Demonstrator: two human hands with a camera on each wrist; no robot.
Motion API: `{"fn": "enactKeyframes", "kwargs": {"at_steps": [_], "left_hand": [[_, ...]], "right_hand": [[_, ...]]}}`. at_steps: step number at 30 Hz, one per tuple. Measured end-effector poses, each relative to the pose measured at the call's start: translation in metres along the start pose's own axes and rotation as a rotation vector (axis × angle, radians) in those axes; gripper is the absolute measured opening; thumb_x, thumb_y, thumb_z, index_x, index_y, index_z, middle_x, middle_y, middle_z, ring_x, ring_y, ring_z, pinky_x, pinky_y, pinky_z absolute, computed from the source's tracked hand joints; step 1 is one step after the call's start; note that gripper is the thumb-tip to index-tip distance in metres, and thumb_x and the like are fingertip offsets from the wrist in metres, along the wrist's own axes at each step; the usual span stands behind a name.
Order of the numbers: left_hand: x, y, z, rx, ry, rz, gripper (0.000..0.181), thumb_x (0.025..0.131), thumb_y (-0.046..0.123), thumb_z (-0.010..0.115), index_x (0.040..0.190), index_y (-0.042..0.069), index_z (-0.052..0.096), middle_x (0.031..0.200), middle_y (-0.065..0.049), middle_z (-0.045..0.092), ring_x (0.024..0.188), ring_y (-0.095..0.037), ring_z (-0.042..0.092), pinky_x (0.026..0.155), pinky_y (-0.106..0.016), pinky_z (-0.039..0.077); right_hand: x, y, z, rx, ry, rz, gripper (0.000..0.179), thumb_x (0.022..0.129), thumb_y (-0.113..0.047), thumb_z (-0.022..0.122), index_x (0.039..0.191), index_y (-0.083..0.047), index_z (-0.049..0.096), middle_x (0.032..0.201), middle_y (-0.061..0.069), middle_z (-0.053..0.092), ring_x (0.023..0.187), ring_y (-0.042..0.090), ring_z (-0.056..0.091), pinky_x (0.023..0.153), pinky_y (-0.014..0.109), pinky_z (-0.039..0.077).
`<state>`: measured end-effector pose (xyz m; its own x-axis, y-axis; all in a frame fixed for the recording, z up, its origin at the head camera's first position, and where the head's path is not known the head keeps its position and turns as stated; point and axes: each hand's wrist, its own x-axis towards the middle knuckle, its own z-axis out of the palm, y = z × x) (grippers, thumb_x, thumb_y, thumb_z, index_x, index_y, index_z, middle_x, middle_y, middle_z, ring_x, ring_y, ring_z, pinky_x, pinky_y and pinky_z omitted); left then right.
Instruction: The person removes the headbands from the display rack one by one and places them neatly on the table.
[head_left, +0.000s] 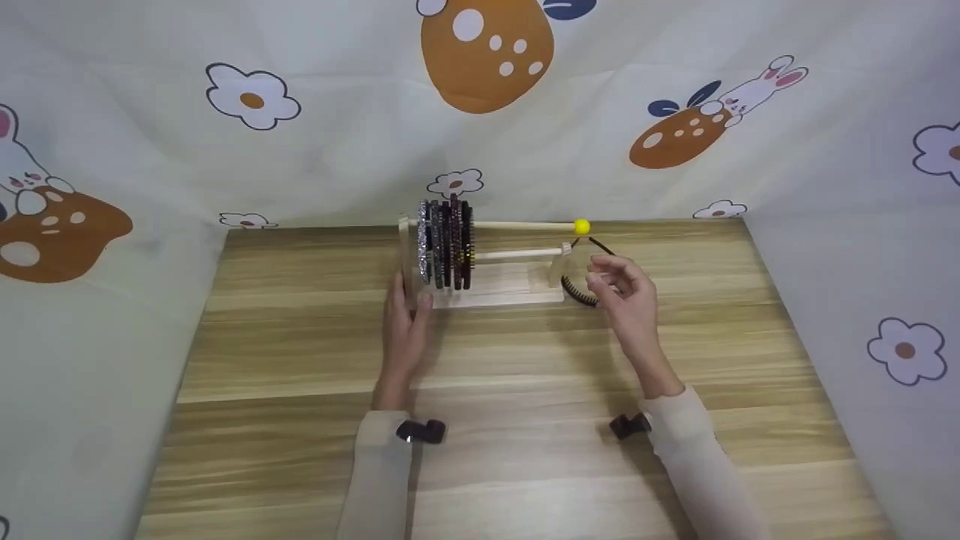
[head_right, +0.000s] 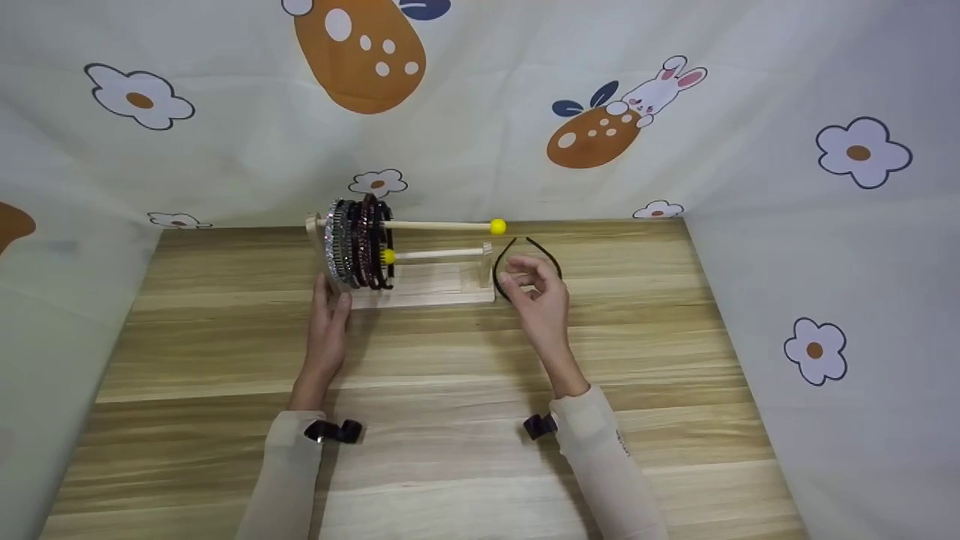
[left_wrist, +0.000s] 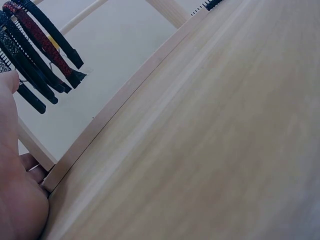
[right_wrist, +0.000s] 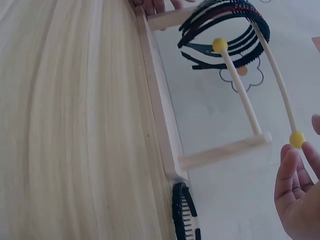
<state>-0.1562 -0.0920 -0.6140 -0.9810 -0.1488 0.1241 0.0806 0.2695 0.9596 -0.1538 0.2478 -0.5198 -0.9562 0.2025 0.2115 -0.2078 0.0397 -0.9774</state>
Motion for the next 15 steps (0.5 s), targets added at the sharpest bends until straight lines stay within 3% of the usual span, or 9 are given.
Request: {"fn": "enactKeyframes", "kwargs": {"at_steps": [4,8,15], "left_hand": [[0.001,-0.001,0.001,0.001,0.001,0.007,0.076,0.115,0.039,0.056,0.176,0.008,0.025,0.166,-0.031,0.044,0.143,-0.054,0.051,0.116,-0.075,0.043],[0.002,0.000,0.001,0.000,-0.003,0.004,0.073,0.115,0.036,0.056,0.176,0.010,0.024,0.166,-0.029,0.044,0.142,-0.053,0.053,0.114,-0.075,0.045],[0.001,0.001,0.000,0.004,-0.007,-0.030,0.076,0.115,0.035,0.054,0.177,0.008,0.020,0.176,-0.028,0.031,0.154,-0.054,0.040,0.123,-0.077,0.033]], "right_hand": [[-0.004,0.000,0.009,0.018,0.000,0.014,0.023,0.100,0.004,0.078,0.121,0.009,0.073,0.104,0.005,0.076,0.086,0.013,0.068,0.062,0.019,0.055],[-0.008,-0.001,0.017,0.037,-0.011,0.008,0.023,0.099,0.004,0.078,0.121,0.010,0.073,0.103,0.005,0.075,0.086,0.013,0.067,0.066,0.019,0.055],[-0.011,-0.002,0.030,0.084,-0.055,0.005,0.023,0.099,0.004,0.078,0.120,0.011,0.072,0.102,0.004,0.072,0.081,0.013,0.069,0.069,0.022,0.058]]}}
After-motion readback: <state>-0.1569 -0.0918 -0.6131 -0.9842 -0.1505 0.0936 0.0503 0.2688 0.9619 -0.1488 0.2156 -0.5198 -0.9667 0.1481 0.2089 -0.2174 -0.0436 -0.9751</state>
